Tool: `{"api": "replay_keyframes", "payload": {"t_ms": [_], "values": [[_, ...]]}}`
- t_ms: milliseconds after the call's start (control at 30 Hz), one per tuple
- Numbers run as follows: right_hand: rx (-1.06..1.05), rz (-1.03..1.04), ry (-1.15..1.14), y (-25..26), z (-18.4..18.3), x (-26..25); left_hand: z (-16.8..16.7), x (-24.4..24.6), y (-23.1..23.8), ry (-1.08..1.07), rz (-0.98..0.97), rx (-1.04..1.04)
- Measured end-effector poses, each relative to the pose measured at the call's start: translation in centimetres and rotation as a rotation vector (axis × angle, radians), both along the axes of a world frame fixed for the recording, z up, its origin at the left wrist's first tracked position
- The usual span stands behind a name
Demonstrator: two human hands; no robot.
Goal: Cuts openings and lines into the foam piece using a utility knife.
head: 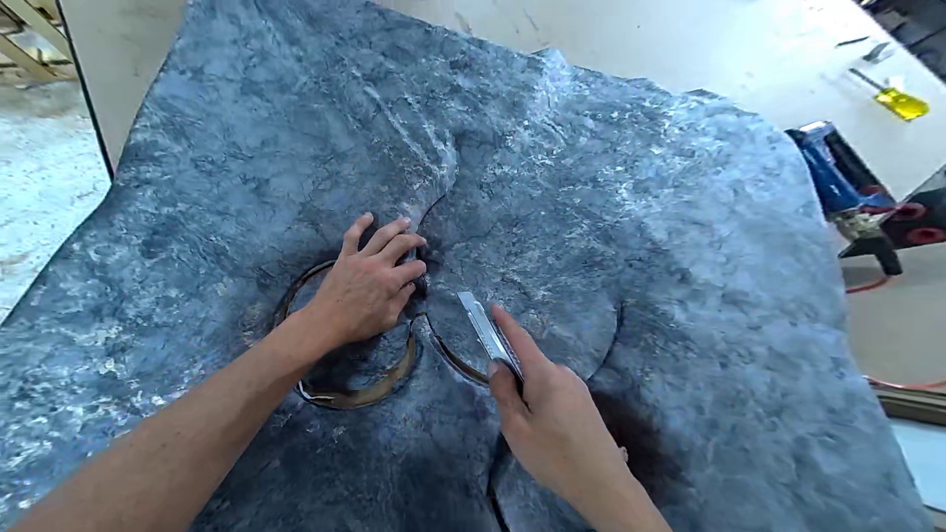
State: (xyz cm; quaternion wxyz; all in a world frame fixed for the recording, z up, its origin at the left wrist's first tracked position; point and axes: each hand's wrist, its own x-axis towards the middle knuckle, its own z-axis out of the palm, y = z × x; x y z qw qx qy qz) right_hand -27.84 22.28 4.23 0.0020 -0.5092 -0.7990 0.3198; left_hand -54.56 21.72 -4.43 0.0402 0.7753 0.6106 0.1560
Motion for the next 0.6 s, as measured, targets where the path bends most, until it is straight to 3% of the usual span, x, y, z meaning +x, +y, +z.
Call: {"api": "replay_keyframes", "payload": {"t_ms": [100, 333, 500, 600], "values": [[0.075, 0.065, -0.094, 0.9, 0.1, -2.4, 0.2, -0.4, 0.7, -0.056, 0.007, -0.043], [-0.159, 0.091, -0.143, 1.8, 1.2, -4.7, 0.1, -1.2, 1.3, -0.084, 0.004, -0.014], [0.215, 0.135, -0.069, 0.2, 0.0, -4.5, 0.1, -1.8, 1.2, -0.133, -0.052, 0.037], [0.285, 0.148, -0.127, -0.2, 0.1, -5.2, 0.0, -1.8, 1.3, -0.168, -0.050, 0.063]]}}
